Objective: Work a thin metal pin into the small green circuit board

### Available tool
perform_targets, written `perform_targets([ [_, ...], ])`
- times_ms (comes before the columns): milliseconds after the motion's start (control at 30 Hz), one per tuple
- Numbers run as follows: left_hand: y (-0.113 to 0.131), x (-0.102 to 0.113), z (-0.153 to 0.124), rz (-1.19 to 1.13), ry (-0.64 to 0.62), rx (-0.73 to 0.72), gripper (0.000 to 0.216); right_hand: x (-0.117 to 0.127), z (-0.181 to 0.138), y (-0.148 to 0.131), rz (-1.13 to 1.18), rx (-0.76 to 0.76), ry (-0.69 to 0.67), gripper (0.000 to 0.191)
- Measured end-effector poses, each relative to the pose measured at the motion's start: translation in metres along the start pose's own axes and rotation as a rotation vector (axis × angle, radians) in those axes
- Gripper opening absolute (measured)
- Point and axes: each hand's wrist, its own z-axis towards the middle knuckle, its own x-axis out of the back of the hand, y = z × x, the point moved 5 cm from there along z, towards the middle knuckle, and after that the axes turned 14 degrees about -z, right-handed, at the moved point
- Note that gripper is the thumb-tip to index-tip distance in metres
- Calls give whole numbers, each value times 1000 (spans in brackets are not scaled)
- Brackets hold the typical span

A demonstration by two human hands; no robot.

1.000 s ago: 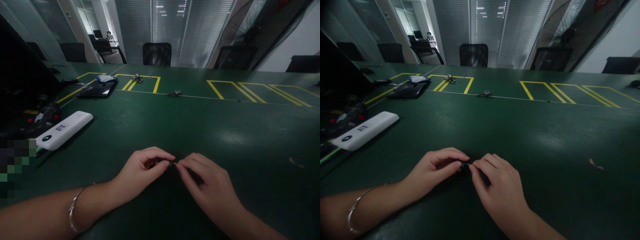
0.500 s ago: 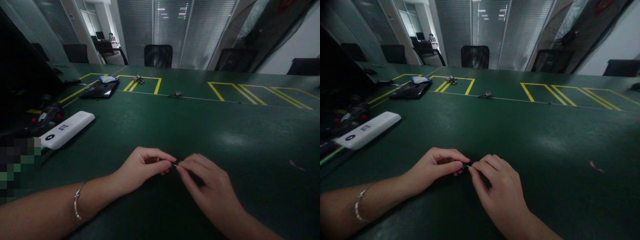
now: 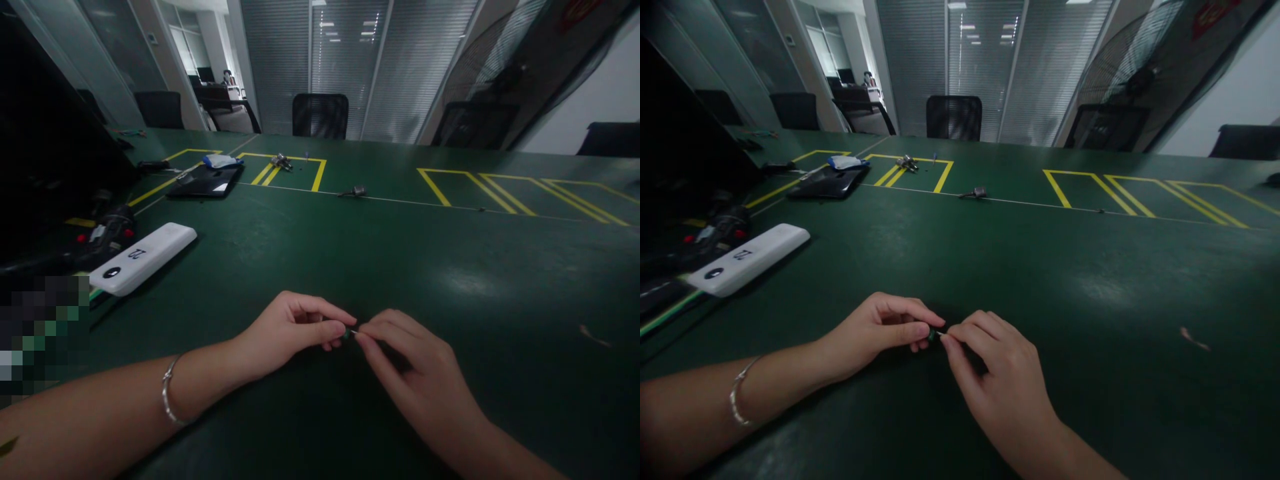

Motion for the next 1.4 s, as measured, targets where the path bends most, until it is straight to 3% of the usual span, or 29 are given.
perform_targets([
  [267, 0, 0, 0, 2, 40, -54, 17, 0, 1, 0, -47, 9, -19, 20],
  [567, -3, 3, 1, -56, 66, -89, 24, 2, 1, -1, 74, 0, 1, 16],
  [700, -1, -3, 0, 127, 4, -102, 34, 0, 1, -6, 106, 88, -43, 15],
  [833, 4, -9, -4, 298, -52, -161, 32, 1, 1, -5, 161, 76, 0, 15],
  [1000, -2, -10, -5, 115, -66, -120, 25, 1, 0, -2, 166, 45, 18, 15],
  [1133, -2, -7, -4, -29, -1, -146, 20, 4, 1, -1, 131, -18, 36, 15],
  [1300, 1, -1, -3, -25, 81, -156, 38, 3, 2, 1, 41, -53, 25, 17],
  [1400, 0, 2, -2, -20, 134, -142, 27, 2, 2, 2, 2, -57, 21, 17],
])
